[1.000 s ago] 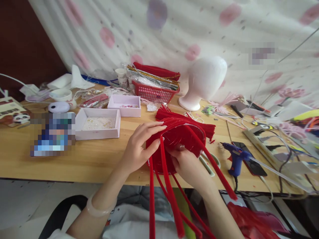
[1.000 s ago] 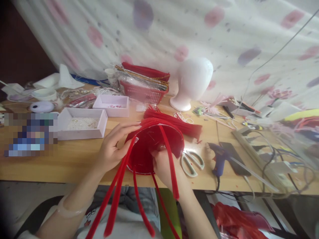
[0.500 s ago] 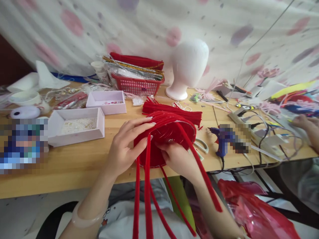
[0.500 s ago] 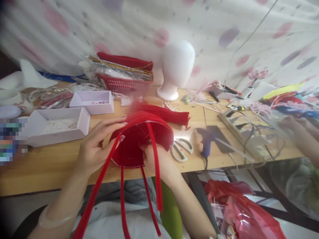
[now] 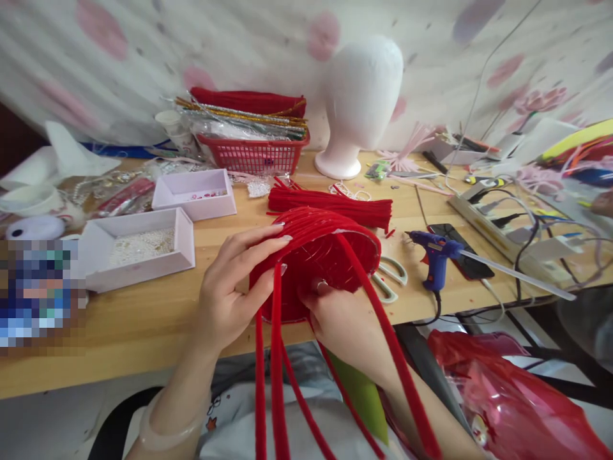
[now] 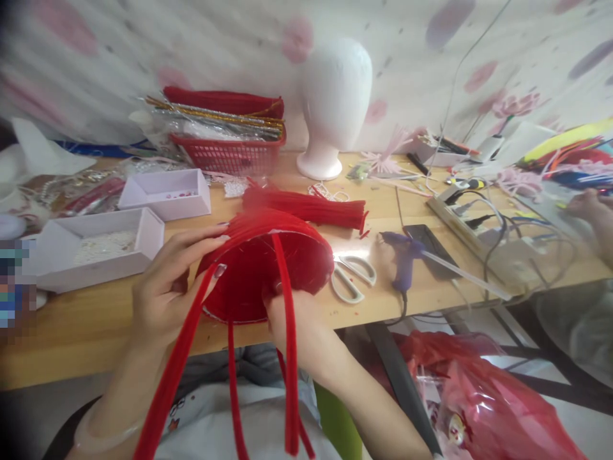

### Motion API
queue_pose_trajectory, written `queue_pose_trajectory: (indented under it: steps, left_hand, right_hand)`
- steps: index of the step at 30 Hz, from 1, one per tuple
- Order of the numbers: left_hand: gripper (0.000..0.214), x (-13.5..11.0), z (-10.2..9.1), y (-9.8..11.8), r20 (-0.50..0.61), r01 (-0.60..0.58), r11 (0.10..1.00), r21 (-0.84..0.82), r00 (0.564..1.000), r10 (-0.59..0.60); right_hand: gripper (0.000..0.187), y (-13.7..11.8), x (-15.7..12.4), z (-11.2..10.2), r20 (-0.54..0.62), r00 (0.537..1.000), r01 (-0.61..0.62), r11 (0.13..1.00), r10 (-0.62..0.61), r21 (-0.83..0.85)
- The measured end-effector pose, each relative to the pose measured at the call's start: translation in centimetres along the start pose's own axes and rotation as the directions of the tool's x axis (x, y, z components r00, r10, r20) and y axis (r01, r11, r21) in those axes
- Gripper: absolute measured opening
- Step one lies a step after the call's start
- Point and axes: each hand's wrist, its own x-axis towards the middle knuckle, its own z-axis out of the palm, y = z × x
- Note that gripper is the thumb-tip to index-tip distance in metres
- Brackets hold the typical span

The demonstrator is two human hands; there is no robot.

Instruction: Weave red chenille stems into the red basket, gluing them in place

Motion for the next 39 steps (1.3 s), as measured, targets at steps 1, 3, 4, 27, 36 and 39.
queue_pose_trajectory:
  steps: [1, 3, 4, 27, 36, 39]
  left_hand:
    - [0.042, 0.0, 0.0, 0.0, 0.002, 0.003, 1.0, -0.002, 1.0, -0.003]
    - [0.041, -0.1, 0.0, 0.0, -0.005, 0.017, 1.0, -0.004, 1.0, -0.017]
    - [0.041, -0.1, 0.0, 0.0, -0.01, 0.022, 1.0, -0.008, 1.0, -0.022]
    - [0.041, -0.7, 0.0, -0.1, -0.024, 0.034, 0.999, -0.027, 0.999, -0.035]
    - [0.039, -0.4, -0.2, -0.3, 0.005, 0.022, 1.0, -0.013, 1.0, -0.022]
    - [0.034, 0.2, -0.6, -1.2, -0.018, 0.11, 0.994, -0.002, 0.994, -0.11]
  right_hand:
    - [0.031, 0.1, -0.2, 0.0, -0.02, 1.0, 0.012, 1.0, -0.012, 0.001]
    - [0.032, 0.5, -0.8, 0.1, -0.095, 0.995, 0.042, 0.997, -0.036, 0.065]
    - [0.032, 0.8, -1.3, 0.1, -0.138, 0.99, 0.05, 0.992, -0.033, 0.12]
    - [0.026, 1.6, -3.2, 4.1, -0.28, 0.959, 0.149, 0.928, -0.05, 0.342]
    - [0.029, 1.5, -3.1, 3.0, -0.225, 0.971, 0.169, 0.909, -0.086, 0.381]
    - [0.036, 1.4, -3.8, 1.5, -0.239, 0.967, 0.195, 0.859, -0.088, 0.473]
